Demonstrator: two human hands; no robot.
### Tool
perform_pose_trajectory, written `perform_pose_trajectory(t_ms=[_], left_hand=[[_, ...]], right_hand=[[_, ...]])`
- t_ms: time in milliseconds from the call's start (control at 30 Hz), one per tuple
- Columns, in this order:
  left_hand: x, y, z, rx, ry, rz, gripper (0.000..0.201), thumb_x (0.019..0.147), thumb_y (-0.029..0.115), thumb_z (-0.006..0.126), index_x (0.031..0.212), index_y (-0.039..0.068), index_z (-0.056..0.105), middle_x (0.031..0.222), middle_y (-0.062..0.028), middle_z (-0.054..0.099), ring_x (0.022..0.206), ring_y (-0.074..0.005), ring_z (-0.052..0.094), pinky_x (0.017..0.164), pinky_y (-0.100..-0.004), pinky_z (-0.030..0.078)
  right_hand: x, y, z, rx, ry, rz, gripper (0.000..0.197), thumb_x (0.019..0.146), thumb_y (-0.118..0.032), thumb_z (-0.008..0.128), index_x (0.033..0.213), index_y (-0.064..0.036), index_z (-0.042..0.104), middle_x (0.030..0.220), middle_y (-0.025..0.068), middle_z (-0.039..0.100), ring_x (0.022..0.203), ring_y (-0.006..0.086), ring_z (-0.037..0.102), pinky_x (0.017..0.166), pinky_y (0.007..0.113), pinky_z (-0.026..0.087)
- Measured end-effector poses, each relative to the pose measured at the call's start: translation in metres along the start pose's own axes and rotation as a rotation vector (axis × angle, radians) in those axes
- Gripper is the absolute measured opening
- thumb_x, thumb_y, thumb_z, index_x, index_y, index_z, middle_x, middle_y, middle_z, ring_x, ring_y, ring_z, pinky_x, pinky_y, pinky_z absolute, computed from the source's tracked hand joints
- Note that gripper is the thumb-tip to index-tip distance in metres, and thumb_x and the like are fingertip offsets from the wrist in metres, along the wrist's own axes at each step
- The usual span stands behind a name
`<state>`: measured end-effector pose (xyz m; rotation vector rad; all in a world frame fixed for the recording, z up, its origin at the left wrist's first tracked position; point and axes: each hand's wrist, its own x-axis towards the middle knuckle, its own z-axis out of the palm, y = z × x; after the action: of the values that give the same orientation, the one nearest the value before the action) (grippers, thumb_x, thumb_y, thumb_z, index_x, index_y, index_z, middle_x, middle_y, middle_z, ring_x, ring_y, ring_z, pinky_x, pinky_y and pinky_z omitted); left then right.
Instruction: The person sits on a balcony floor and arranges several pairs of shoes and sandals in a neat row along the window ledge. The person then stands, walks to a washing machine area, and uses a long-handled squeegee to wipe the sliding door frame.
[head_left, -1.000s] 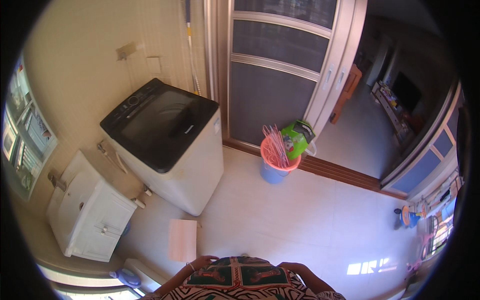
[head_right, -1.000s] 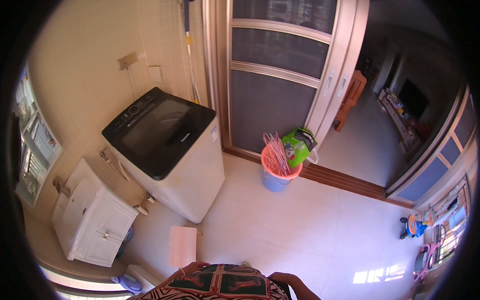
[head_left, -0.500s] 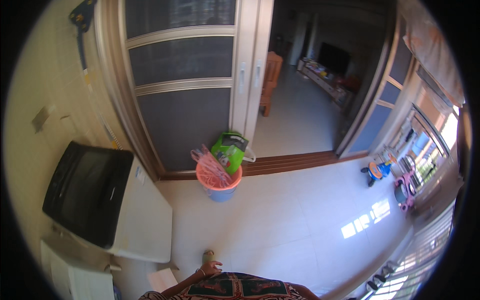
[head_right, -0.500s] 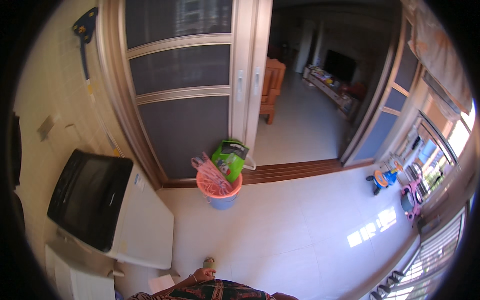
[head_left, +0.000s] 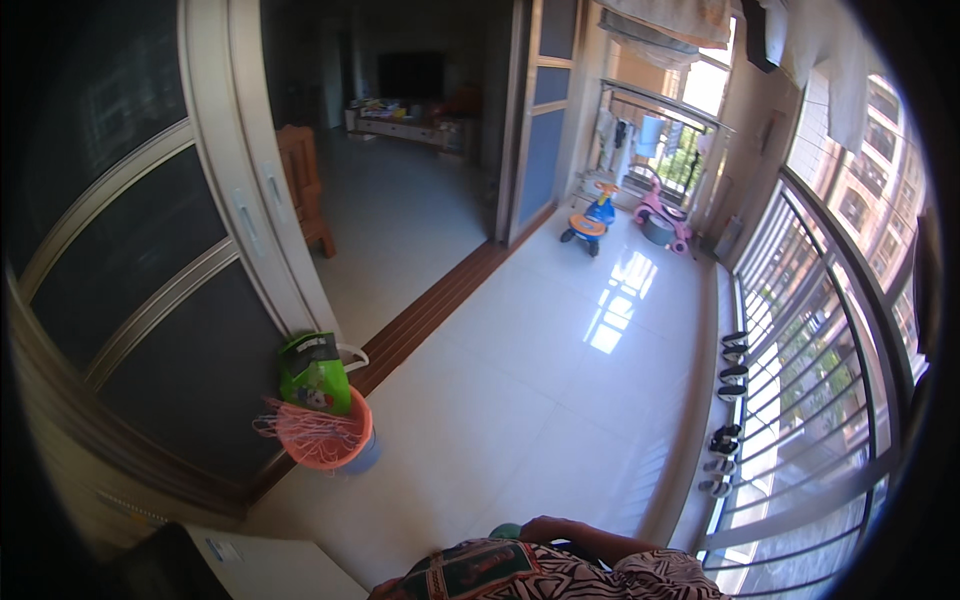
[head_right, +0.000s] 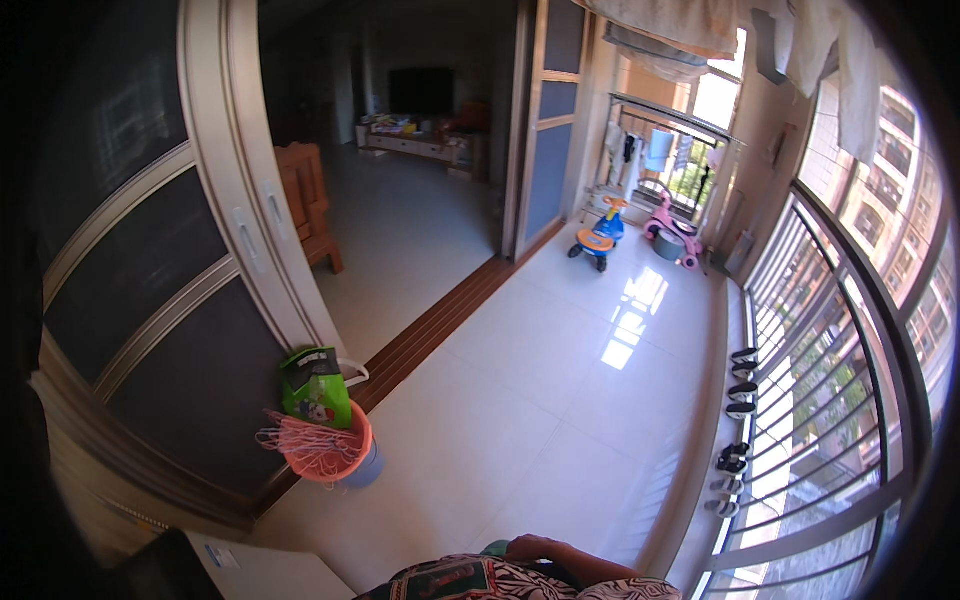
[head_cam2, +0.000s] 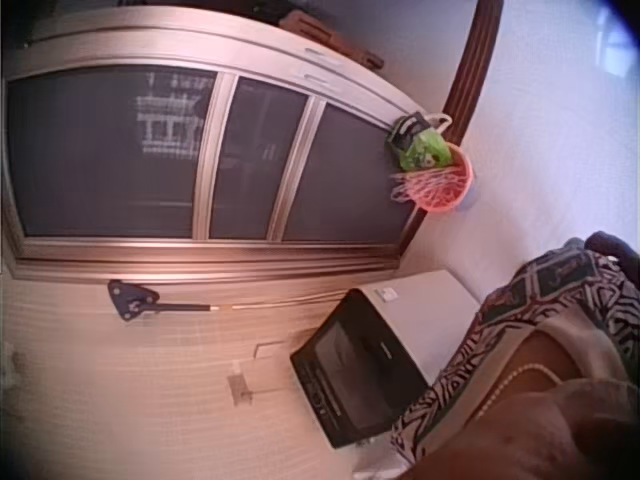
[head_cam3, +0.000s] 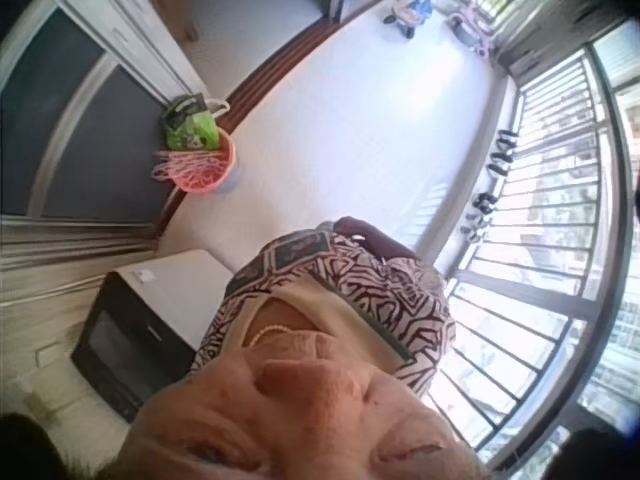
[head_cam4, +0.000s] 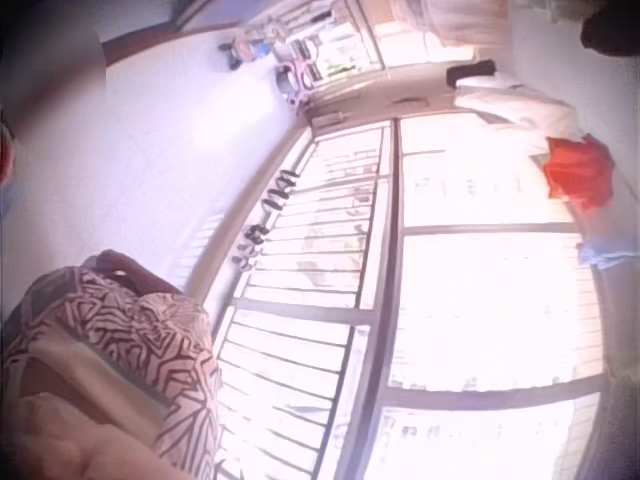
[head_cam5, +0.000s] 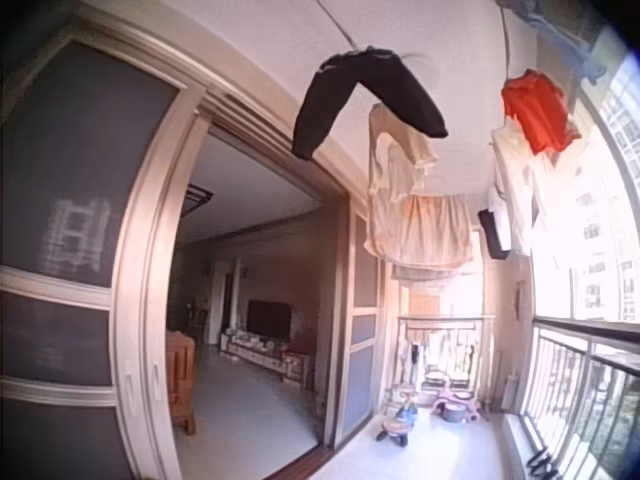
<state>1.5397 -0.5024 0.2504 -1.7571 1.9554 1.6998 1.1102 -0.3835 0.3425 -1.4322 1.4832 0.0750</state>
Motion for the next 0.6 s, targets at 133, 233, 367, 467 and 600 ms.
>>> perform_pose_trajectory(t_ms=[133,233,367,467,600], left_hand=[[0.036,0.026,-0.008,0.046,-0.058,-0.011,0.033,0.082,0.032,0.068,0.105,0.008,0.066,0.08,-0.0096,0.071,0.071,-0.0157,0.068,0.072,-0.0281,0.053],[0.073,0.059,-0.008,0.079,-0.078,0.012,0.032,0.082,0.031,0.068,0.104,0.008,0.067,0.08,-0.0096,0.07,0.07,-0.0156,0.068,0.071,-0.028,0.054],[0.12,0.115,0.005,0.119,-0.064,0.048,0.031,0.082,0.031,0.067,0.103,0.008,0.067,0.079,-0.0096,0.07,0.069,-0.0156,0.068,0.07,-0.028,0.054],[0.154,0.175,0.019,0.147,-0.029,0.069,0.031,0.082,0.031,0.067,0.102,0.007,0.067,0.078,-0.0096,0.07,0.068,-0.0155,0.067,0.069,-0.028,0.054],[0.188,0.234,0.048,0.18,0.012,0.088,0.03,0.082,0.031,0.067,0.101,0.007,0.067,0.077,-0.0096,0.07,0.067,-0.0154,0.067,0.068,-0.0279,0.054]], right_hand=[[0.001,0.007,-0.027,0.259,-0.089,0.23,0.054,0.083,-0.052,0.048,0.088,-0.0017,0.067,0.073,0.0137,0.066,0.065,0.0251,0.065,0.061,0.038,0.054],[0.018,0.037,-0.035,0.301,0.029,0.229,0.048,0.08,-0.047,0.052,0.085,-0.0013,0.066,0.066,0.0104,0.064,0.056,0.0209,0.063,0.051,0.034,0.053],[0.054,0.09,-0.039,0.025,-0.031,-0.043,0.04,0.08,-0.038,0.054,0.087,-0.0002,0.066,0.069,0.0114,0.066,0.056,0.0225,0.064,0.051,0.036,0.054],[0.044,0.13,-0.08,0.207,-0.087,0.24,0.042,0.085,-0.04,0.051,0.086,-0.0025,0.069,0.071,0.0114,0.068,0.062,0.0241,0.067,0.057,0.038,0.054],[0.016,0.19,-0.15,0.108,0.152,0.196,0.053,0.084,-0.054,0.046,0.087,-0.0055,0.07,0.077,0.0125,0.069,0.075,0.0295,0.067,0.073,0.044,0.051]])
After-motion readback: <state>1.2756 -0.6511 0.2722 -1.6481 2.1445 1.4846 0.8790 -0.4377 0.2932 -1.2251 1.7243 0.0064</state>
